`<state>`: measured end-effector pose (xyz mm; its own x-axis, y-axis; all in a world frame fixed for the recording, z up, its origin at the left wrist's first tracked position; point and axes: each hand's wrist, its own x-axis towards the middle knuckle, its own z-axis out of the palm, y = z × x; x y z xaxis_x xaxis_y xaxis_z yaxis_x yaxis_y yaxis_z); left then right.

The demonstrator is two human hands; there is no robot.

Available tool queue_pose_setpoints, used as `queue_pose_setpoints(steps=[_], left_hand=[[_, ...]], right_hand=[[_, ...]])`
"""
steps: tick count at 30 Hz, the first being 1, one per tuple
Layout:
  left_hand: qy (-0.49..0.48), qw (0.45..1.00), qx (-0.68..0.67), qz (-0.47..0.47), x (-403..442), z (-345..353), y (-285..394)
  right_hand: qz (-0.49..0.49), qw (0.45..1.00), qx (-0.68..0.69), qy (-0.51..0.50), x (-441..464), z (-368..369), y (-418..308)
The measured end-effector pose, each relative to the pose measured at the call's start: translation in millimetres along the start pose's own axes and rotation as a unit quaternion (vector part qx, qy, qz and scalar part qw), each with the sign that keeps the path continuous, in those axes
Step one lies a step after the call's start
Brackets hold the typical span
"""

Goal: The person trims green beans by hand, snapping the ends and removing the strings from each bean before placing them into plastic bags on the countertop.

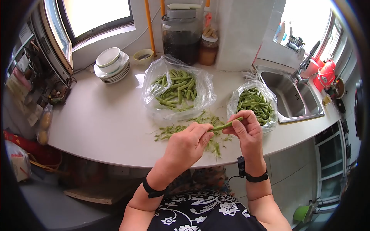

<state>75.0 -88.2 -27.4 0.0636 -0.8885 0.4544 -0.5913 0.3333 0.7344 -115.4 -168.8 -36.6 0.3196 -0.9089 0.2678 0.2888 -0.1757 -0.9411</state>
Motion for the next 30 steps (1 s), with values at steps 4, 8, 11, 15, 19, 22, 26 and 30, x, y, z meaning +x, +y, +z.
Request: queue_pose_setpoints(steps=[4, 8, 11, 15, 19, 22, 26, 30], left_hand=[[0.056, 0.996, 0.028, 0.067, -1.5, 4.6, -7.3], [0.082, 0.989, 0.083, 0.086, -5.5, 6.4, -4.1], [0.099, 0.983, 0.095, 0.124, -6.7, 11.8, -0.6], [0.106, 0.978, 0.126, 0.128, -9.0, 12.3, -0.5], [0.111, 0.984, 0.075, 0.116, -11.1, 13.4, -3.0], [0.147, 0.985, -0.051, 0.070, -8.8, 14.2, -4.4], [0.147, 0.983, -0.094, 0.056, -7.2, 13.1, -1.8], [0.121, 0.980, -0.154, -0.024, -9.9, 11.0, -1.3]], right_hand=[[-0.051, 0.992, -0.112, -0.034, -4.8, -0.2, -1.9], [-0.303, 0.775, -0.548, -0.091, -2.7, 10.8, -27.9], [-0.330, 0.748, -0.567, -0.101, -3.0, 15.8, -26.3], [-0.309, 0.742, -0.584, -0.111, -8.2, 21.2, -26.2], [-0.312, 0.750, -0.571, -0.118, -10.0, 22.9, -19.3], [-0.318, 0.811, -0.480, -0.103, -9.6, 25.7, -14.5], [-0.169, 0.933, -0.306, -0.087, -11.4, 24.0, -8.2], [0.028, 0.997, -0.038, -0.066, -7.5, 15.5, -7.8]])
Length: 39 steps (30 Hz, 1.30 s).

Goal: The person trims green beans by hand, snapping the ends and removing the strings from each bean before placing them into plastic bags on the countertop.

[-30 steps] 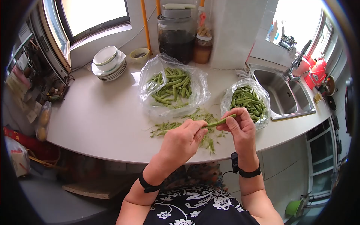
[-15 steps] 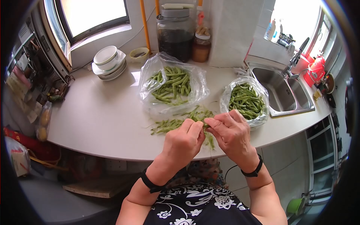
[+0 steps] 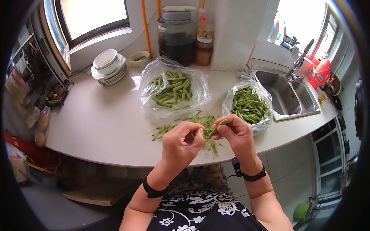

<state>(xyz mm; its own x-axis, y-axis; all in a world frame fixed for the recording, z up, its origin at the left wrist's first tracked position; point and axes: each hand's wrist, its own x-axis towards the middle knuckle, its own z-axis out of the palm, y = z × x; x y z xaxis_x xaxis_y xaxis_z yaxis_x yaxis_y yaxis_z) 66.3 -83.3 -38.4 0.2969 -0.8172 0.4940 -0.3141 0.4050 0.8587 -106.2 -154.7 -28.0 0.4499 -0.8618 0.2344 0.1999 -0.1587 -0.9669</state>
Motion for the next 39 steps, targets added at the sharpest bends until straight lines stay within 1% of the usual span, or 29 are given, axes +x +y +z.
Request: queue_pose_setpoints(steps=[1, 2, 4, 5, 6, 8, 9, 11, 12, 13, 14, 15, 17, 18, 19, 20, 21, 22, 24, 25, 28, 29, 31, 32, 34, 35, 36, 38, 39], left_hand=[[-0.001, 1.000, 0.010, -0.005, -0.2, -1.5, 0.4], [-0.004, 1.000, 0.006, -0.004, -0.6, -2.3, 1.8], [0.009, 0.999, -0.012, -0.043, -1.5, -4.4, 4.0], [0.005, 1.000, 0.000, -0.030, -1.8, -5.9, 3.3], [0.004, 1.000, -0.002, -0.029, -2.2, -7.0, 2.6], [-0.001, 0.999, 0.037, 0.009, -3.1, -10.0, 0.1], [-0.001, 0.999, 0.037, 0.010, -3.3, -12.9, -1.9], [-0.011, 0.991, 0.123, 0.058, -3.4, -21.5, -7.5], [-0.011, 0.990, 0.127, 0.059, -4.4, -25.5, -11.8], [-0.030, 0.980, 0.188, 0.054, -5.9, -29.0, -16.9], [-0.048, 0.967, 0.247, 0.049, -7.4, -31.5, -20.2], [-0.049, 0.966, 0.249, 0.052, -8.8, -31.3, -21.0], [-0.053, 0.946, 0.308, 0.080, -12.7, -26.8, -20.2], [-0.056, 0.946, 0.309, 0.083, -15.0, -26.1, -18.2], [-0.081, 0.938, 0.330, 0.068, -17.4, -24.9, -15.7], [-0.104, 0.929, 0.351, 0.053, -19.8, -24.5, -13.0], [-0.106, 0.928, 0.352, 0.058, -22.0, -26.5, -9.1], [-0.123, 0.924, 0.359, 0.050, -24.6, -30.5, -3.7], [-0.147, 0.923, 0.351, 0.053, -30.5, -34.2, 4.1], [-0.147, 0.925, 0.349, 0.041, -33.6, -38.1, 5.9], [-0.147, 0.928, 0.341, 0.028, -37.3, -40.5, 11.5], [-0.150, 0.929, 0.336, 0.032, -37.9, -39.6, 12.9], [-0.153, 0.930, 0.332, 0.038, -36.2, -36.1, 14.1], [-0.158, 0.931, 0.327, 0.038, -36.3, -33.5, 14.0], [-0.169, 0.932, 0.320, 0.030, -41.5, -29.4, 16.1], [-0.170, 0.929, 0.329, 0.032, -40.5, -27.9, 18.6], [-0.168, 0.925, 0.338, 0.038, -38.8, -26.7, 20.3], [-0.170, 0.925, 0.336, 0.043, -37.4, -25.9, 21.9], [-0.174, 0.926, 0.331, 0.046, -36.6, -25.4, 21.9]], right_hand=[[0.001, 1.000, 0.021, -0.023, 0.4, -6.6, 0.3], [0.000, 1.000, 0.018, -0.020, 0.2, -10.1, -2.1], [0.040, 0.994, 0.099, 0.006, 0.6, -15.0, -6.9], [0.037, 0.992, 0.121, 0.002, 1.4, -18.4, -7.6], [0.036, 0.992, 0.120, 0.003, 0.9, -19.9, -9.6], [0.033, 0.993, 0.106, 0.036, 0.0, -21.5, -13.8], [0.033, 0.993, 0.106, 0.035, 0.9, -27.3, -11.7], [0.001, 0.999, -0.039, -0.003, 4.8, -42.9, -5.4], [-0.001, 0.999, -0.036, -0.004, 8.2, -45.2, -9.7], [0.026, 0.989, -0.138, -0.036, 14.2, -46.7, -17.6], [0.052, 0.967, -0.239, -0.067, 21.6, -47.0, -23.6], [0.062, 0.963, -0.250, -0.075, 30.9, -45.6, -23.9], [0.048, 0.960, -0.264, -0.075, 57.3, -33.3, -28.6], [0.039, 0.956, -0.281, -0.075, 68.9, -27.0, -30.9], [0.038, 0.957, -0.279, -0.071, 78.9, -22.3, -32.1], [0.006, 0.973, -0.223, -0.059, 88.7, -17.9, -33.0], [-0.027, 0.984, -0.167, -0.047, 95.2, -17.3, -35.9], [-0.030, 0.984, -0.168, -0.043, 96.1, -21.0, -43.1], [-0.073, 0.936, -0.341, -0.047, 88.1, -41.4, -64.2], [-0.066, 0.911, -0.405, -0.038, 85.3, -58.8, -67.3], [-0.064, 0.833, -0.549, 0.007, 77.1, -114.7, -62.8], [-0.063, 0.832, -0.551, 0.011, 73.9, -132.1, -55.4], [-0.041, 0.784, -0.620, 0.007, 66.8, -154.4, -41.4], [-0.039, 0.784, -0.620, 0.010, 62.4, -158.6, -36.1], [0.010, 0.782, -0.623, -0.010, 47.8, -161.7, -26.6], [0.059, 0.790, -0.610, -0.025, 42.6, -161.1, -26.0], [0.058, 0.791, -0.609, -0.025, 37.7, -161.1, -23.7], [0.048, 0.750, -0.658, -0.045, 29.9, -160.1, -19.4], [0.073, 0.746, -0.660, -0.053, 30.4, -161.2, -18.2]])
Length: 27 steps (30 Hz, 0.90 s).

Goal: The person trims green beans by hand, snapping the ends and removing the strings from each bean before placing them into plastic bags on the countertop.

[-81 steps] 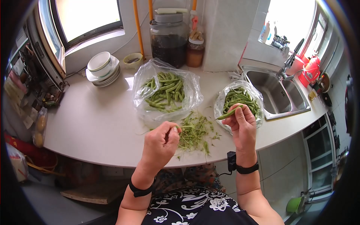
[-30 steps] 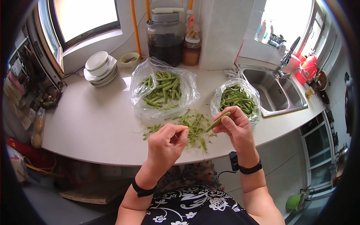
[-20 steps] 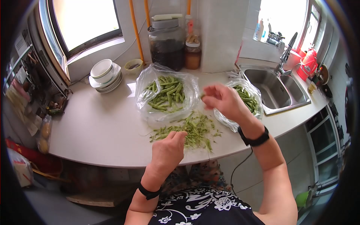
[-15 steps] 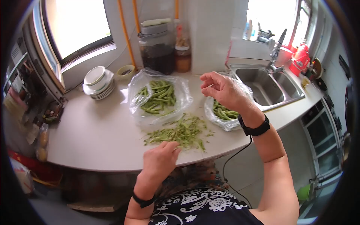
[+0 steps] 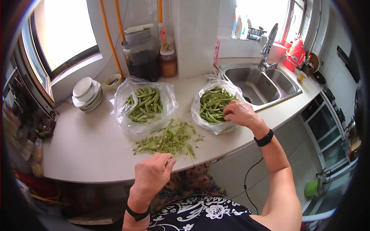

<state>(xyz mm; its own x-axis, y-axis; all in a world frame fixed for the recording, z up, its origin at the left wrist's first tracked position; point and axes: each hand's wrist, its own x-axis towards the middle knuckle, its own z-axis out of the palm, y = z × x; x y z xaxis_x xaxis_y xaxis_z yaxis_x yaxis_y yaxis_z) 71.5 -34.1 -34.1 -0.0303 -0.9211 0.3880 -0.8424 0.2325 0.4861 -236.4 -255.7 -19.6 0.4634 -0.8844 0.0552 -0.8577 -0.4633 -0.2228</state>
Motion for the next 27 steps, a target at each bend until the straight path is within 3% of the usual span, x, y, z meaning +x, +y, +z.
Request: queue_pose_setpoints(steps=[10, 13, 17, 19, 22, 23, 25, 27], left_hand=[[-0.008, 1.000, -0.021, 0.018, 16.5, 11.3, -2.3], [-0.004, 0.999, -0.041, 0.011, 16.2, 9.0, -7.0], [0.013, 0.998, -0.063, 0.010, 20.5, 6.2, -13.2], [0.021, 0.997, -0.065, 0.019, 22.3, 7.2, -17.2], [0.062, 0.992, -0.106, 0.037, 30.4, 4.7, -22.6], [0.068, 0.992, -0.099, 0.028, 34.3, 3.6, -23.8], [0.075, 0.970, -0.230, -0.024, 41.5, 6.6, -28.4], [0.078, 0.967, -0.238, -0.039, 45.5, 6.9, -30.6]], right_hand=[[-0.064, 0.997, 0.013, 0.048, 2.9, 3.2, 2.0], [0.002, 0.997, 0.082, 0.001, 8.4, -4.5, 2.4], [0.024, 0.988, 0.137, 0.067, 14.3, -8.3, -8.1], [-0.002, 0.885, 0.465, 0.027, 16.6, -8.8, -30.5], [-0.004, 0.868, 0.496, -0.035, 6.9, -12.6, -76.8], [-0.015, 0.851, 0.521, -0.068, 4.4, -8.9, -90.1], [-0.051, 0.835, 0.539, -0.097, 0.7, -1.0, -114.8], [-0.070, 0.819, 0.556, -0.126, -0.3, 8.3, -131.4]])
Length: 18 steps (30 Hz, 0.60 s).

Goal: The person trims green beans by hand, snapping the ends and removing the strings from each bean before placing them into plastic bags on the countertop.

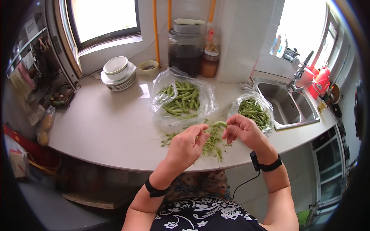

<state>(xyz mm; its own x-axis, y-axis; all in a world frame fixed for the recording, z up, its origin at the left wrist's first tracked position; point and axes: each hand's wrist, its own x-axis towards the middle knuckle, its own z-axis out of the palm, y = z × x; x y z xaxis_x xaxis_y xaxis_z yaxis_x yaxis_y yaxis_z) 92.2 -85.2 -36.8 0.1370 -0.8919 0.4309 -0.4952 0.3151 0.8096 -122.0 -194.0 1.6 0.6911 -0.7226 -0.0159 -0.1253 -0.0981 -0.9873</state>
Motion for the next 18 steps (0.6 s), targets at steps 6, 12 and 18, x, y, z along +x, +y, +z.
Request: queue_pose_setpoints(steps=[6, 12, 18], left_hand=[[0.034, 0.999, -0.004, 0.028, 6.0, -0.8, -6.5], [-0.005, 0.998, -0.054, 0.011, 11.9, -3.2, -1.9], [-0.083, 0.949, -0.241, -0.186, 19.5, -3.8, 9.9]], right_hand=[[0.024, 0.997, -0.062, -0.041, 13.1, 15.0, -7.5], [-0.077, 0.984, -0.158, 0.032, 19.1, 17.9, -10.0], [-0.302, 0.877, -0.356, 0.115, 20.6, 8.5, -8.9]])
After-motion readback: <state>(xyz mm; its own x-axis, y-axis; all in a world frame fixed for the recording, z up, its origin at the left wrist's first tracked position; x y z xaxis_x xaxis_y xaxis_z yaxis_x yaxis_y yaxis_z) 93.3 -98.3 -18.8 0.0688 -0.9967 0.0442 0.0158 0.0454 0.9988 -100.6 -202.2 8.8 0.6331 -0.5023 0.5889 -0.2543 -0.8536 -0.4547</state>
